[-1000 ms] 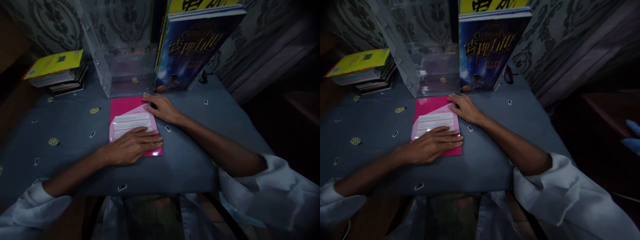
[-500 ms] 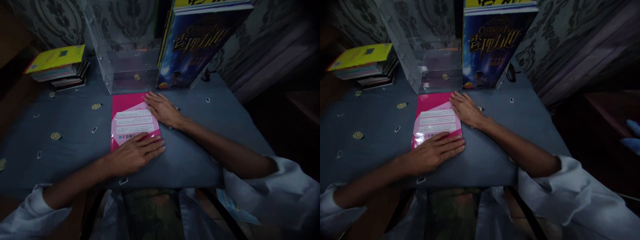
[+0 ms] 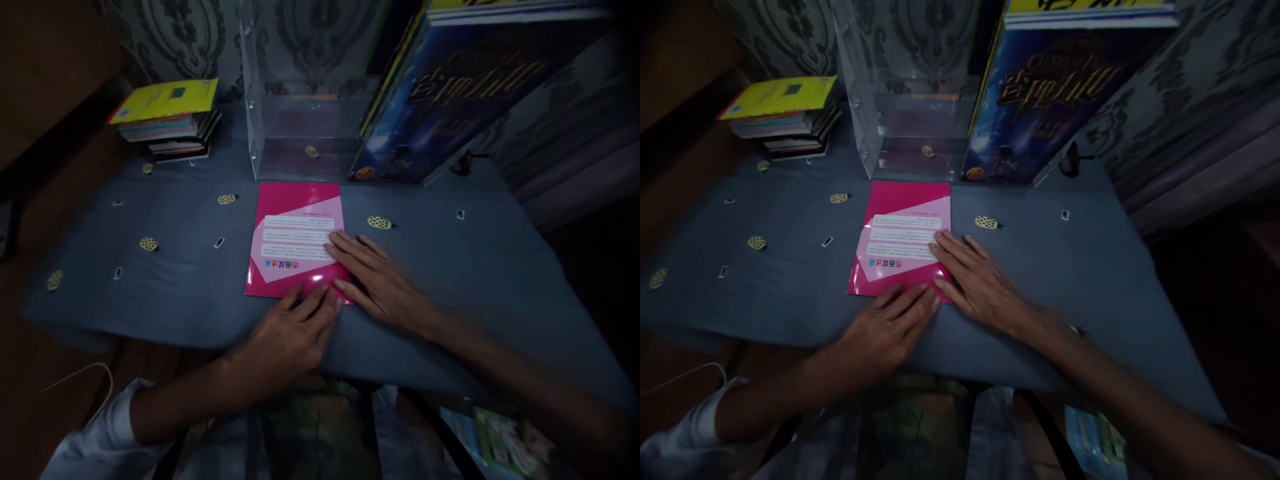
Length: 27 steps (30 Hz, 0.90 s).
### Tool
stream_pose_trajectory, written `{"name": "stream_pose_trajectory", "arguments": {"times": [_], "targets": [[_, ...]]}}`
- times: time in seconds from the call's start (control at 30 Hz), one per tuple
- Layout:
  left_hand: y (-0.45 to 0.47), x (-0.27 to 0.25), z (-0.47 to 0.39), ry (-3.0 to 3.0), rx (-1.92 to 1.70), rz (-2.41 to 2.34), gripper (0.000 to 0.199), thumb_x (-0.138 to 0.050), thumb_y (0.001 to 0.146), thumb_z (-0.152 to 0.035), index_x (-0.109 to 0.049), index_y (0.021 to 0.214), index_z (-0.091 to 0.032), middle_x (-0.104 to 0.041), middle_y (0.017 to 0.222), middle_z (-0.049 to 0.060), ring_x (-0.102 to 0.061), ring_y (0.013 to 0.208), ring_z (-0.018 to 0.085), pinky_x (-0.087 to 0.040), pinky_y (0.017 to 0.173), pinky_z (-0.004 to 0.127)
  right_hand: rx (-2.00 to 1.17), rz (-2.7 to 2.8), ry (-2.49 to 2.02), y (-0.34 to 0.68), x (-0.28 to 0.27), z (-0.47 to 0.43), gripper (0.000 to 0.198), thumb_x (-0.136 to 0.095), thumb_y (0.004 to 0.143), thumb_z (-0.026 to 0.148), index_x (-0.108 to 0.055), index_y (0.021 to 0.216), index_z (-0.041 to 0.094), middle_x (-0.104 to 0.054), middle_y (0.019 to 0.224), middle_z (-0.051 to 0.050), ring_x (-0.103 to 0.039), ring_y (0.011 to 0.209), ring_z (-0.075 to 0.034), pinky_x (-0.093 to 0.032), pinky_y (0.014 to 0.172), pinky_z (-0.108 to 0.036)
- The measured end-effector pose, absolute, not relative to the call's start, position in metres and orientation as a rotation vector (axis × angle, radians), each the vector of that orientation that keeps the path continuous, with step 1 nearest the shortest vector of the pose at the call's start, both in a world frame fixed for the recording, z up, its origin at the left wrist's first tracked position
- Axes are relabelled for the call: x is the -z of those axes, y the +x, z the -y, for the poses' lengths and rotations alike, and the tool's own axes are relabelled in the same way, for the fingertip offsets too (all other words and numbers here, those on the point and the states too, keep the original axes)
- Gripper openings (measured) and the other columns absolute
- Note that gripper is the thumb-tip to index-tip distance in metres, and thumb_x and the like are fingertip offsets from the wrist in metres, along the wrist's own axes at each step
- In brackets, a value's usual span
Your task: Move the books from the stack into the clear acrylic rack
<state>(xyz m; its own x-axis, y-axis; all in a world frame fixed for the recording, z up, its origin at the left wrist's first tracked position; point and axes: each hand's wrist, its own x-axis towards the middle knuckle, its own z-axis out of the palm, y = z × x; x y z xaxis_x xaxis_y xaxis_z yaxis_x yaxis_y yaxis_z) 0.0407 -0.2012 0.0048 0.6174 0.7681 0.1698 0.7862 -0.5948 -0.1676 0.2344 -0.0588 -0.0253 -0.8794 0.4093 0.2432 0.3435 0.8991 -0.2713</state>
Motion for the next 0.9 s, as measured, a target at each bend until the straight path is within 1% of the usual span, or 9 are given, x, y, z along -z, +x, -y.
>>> {"name": "stream_pose_trajectory", "arguments": {"times": [0.13, 0.27, 0.4, 0.5, 0.6, 0.73, 0.8, 0.9], "targets": [[0.022, -0.006, 0.220, -2.549, 0.142, 1.399, 0.043, -0.040, 0.098, -0.011, -0.057, 0.137, -0.004, -0.061, 0.142, 0.015, -0.055, 0.132, 0.027, -0.043, 0.108, 0.041, -0.286, 2.765, -0.568, 0.233, 0.027, 0.058, 0.062, -0.040, 0.104, 0.033, -0.020, 0.161, 0.022, -0.037, 0.162, -0.015, -0.032, 0.151, -0.028, -0.033, 0.120, -0.058], [-0.004, -0.008, 0.238, -2.450, 0.141, 1.557, 0.046, -0.040, 0.095, -0.005, -0.057, 0.136, -0.003, -0.064, 0.137, 0.015, -0.059, 0.127, 0.027, -0.045, 0.108, 0.038, -0.281, 2.782, -0.574, 0.234, 0.025, 0.057, 0.061, -0.042, 0.104, 0.032, -0.023, 0.161, 0.021, -0.037, 0.161, -0.015, -0.033, 0.150, -0.029, -0.032, 0.120, -0.059], [-0.019, -0.004, 0.250, -2.360, 0.173, 1.669, 0.048, -0.037, 0.093, -0.001, -0.058, 0.135, -0.006, -0.065, 0.136, 0.014, -0.058, 0.127, 0.026, -0.051, 0.101, 0.037, -0.310, 2.777, -0.500, 0.228, 0.017, 0.064, 0.057, -0.043, 0.103, 0.026, -0.030, 0.159, 0.023, -0.047, 0.155, -0.014, -0.039, 0.147, -0.029, -0.030, 0.121, -0.060], [-0.021, 0.003, 0.251, -2.337, 0.238, 1.687, 0.045, -0.038, 0.094, -0.003, -0.059, 0.134, -0.006, -0.066, 0.134, 0.015, -0.057, 0.127, 0.026, -0.055, 0.097, 0.036, -0.448, 2.802, -0.275, 0.206, 0.009, 0.080, 0.052, -0.039, 0.104, 0.019, -0.036, 0.156, 0.024, -0.054, 0.151, -0.010, -0.041, 0.146, -0.023, -0.028, 0.123, -0.056], [-0.019, 0.008, 0.249, -2.309, 0.338, 1.658, 0.039, -0.040, 0.096, -0.006, -0.064, 0.127, -0.007, -0.069, 0.126, 0.016, -0.061, 0.121, 0.026, -0.057, 0.095, 0.038, -0.600, 2.835, -0.085, 0.177, 0.004, 0.094, 0.050, -0.037, 0.106, 0.021, -0.037, 0.155, 0.020, -0.050, 0.154, -0.011, -0.038, 0.147, -0.018, -0.025, 0.126, -0.047], [-0.018, 0.011, 0.245, -2.260, 0.456, 1.610, 0.034, -0.042, 0.096, -0.008, -0.066, 0.121, -0.006, -0.071, 0.120, 0.016, -0.065, 0.115, 0.027, -0.058, 0.093, 0.039, -0.694, 2.886, -0.024, 0.146, 0.005, 0.088, 0.047, -0.035, 0.107, 0.025, -0.043, 0.151, 0.011, -0.043, 0.158, -0.014, -0.033, 0.150, -0.017, -0.023, 0.127, -0.042], [-0.018, 0.011, 0.243, -2.234, 0.511, 1.588, 0.035, -0.043, 0.096, -0.008, -0.066, 0.121, -0.006, -0.072, 0.118, 0.016, -0.066, 0.114, 0.026, -0.058, 0.092, 0.038, -0.691, 2.903, 0.007, 0.136, 0.006, 0.075, 0.046, -0.033, 0.108, 0.026, -0.045, 0.150, 0.011, -0.044, 0.157, -0.014, -0.033, 0.150, -0.016, -0.023, 0.127, -0.042], [-0.019, 0.013, 0.242, -2.227, 0.547, 1.582, 0.036, -0.043, 0.094, -0.007, -0.066, 0.122, -0.007, -0.073, 0.116, 0.015, -0.067, 0.113, 0.025, -0.058, 0.090, 0.036, -0.652, 2.942, -0.027, 0.126, 0.005, 0.049, 0.047, -0.035, 0.108, 0.029, -0.042, 0.153, 0.016, -0.041, 0.159, -0.011, -0.029, 0.151, -0.016, -0.022, 0.127, -0.043]]}}
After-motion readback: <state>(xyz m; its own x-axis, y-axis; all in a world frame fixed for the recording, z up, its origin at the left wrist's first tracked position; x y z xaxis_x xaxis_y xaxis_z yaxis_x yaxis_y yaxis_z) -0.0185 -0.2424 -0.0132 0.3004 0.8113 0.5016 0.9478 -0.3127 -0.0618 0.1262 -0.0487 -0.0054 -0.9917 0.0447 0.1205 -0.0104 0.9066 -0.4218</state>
